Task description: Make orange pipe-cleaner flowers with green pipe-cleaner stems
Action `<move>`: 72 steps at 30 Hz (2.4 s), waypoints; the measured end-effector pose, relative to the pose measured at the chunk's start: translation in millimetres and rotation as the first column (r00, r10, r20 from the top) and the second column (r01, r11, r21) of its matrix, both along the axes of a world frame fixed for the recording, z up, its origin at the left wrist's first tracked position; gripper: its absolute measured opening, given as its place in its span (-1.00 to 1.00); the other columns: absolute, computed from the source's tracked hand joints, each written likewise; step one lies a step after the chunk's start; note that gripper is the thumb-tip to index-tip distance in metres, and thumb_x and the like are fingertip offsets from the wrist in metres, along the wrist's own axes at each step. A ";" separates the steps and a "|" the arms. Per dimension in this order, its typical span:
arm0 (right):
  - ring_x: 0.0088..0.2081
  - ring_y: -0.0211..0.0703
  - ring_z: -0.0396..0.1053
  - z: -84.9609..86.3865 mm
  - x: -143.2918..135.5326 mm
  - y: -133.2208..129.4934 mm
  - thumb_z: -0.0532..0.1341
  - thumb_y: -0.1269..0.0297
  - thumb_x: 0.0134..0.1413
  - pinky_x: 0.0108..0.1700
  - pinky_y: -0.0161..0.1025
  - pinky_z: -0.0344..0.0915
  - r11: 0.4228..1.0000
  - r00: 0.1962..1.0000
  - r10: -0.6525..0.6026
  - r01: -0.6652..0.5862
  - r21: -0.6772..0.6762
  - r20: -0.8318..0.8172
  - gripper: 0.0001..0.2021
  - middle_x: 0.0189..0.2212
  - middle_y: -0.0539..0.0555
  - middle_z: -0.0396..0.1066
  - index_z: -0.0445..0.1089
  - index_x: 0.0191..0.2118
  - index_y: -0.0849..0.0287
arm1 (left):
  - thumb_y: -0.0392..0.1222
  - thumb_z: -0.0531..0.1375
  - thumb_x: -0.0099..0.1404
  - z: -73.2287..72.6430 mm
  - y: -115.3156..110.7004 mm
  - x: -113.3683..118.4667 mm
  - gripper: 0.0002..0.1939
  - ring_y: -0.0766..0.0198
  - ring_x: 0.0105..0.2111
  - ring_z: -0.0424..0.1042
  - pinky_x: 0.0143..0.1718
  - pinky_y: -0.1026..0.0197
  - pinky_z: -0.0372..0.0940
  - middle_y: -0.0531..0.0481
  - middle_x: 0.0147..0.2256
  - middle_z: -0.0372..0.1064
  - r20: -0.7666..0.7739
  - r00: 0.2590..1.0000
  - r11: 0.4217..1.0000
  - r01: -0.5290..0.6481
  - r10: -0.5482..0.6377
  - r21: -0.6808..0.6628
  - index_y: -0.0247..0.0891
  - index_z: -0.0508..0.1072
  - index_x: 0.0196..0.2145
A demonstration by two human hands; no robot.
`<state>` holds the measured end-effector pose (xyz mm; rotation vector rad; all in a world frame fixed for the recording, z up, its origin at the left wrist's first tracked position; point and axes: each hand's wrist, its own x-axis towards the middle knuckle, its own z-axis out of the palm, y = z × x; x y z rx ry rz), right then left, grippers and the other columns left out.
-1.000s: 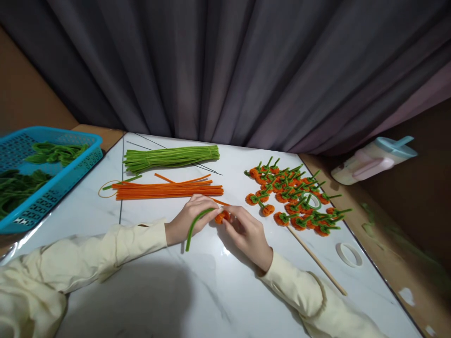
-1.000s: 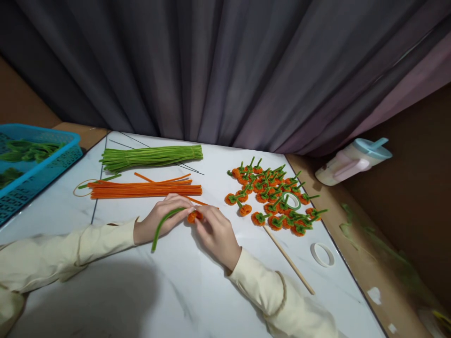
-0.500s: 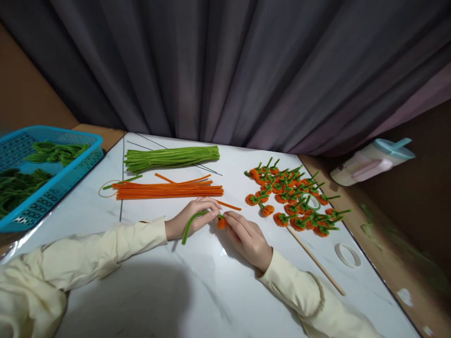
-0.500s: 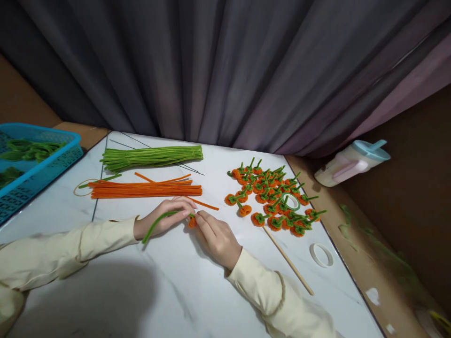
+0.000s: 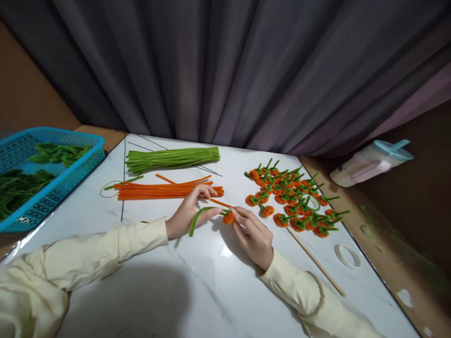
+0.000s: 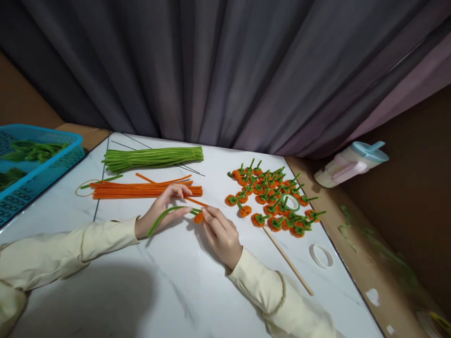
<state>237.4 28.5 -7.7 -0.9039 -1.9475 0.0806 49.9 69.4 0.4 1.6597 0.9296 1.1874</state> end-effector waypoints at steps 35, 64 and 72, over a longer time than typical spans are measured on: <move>0.11 -0.07 0.18 48.9 24.9 27.7 -0.04 0.51 0.22 0.07 0.02 0.19 0.973 0.790 0.189 -0.230 -0.003 0.583 -0.75 -0.11 0.16 0.41 0.34 -0.15 0.19 | -0.16 0.17 0.23 1.2 -19.0 3.5 -0.64 0.21 -0.18 0.39 -0.15 0.14 0.35 -0.12 -0.19 0.38 0.090 0.954 0.915 0.300 -0.286 -0.269 -0.29 0.32 -0.03; -0.37 -0.22 0.23 26.4 7.3 15.6 0.06 0.49 0.18 -0.25 -0.21 0.17 0.956 0.962 0.239 -0.211 -0.204 0.128 -0.91 -0.43 0.06 0.33 0.23 -0.32 0.18 | -0.16 0.20 0.18 0.5 -11.6 0.9 -0.75 0.26 -0.25 0.44 -0.22 0.24 0.37 -0.06 -0.26 0.42 0.044 0.947 0.905 0.318 -0.319 -0.282 -0.33 0.40 -0.20; -0.34 -0.21 0.32 31.4 3.7 11.8 0.09 0.35 0.17 -0.29 -0.28 0.24 0.838 0.969 0.244 -0.224 -0.497 -0.025 -0.92 -0.38 0.07 0.39 0.31 -0.30 0.19 | -0.13 0.11 0.27 -3.3 -13.6 -2.3 -0.81 0.37 -0.44 0.43 -0.40 0.37 0.35 0.01 -0.38 0.41 -0.159 0.961 0.974 0.218 -0.224 -0.054 -0.30 0.40 -0.28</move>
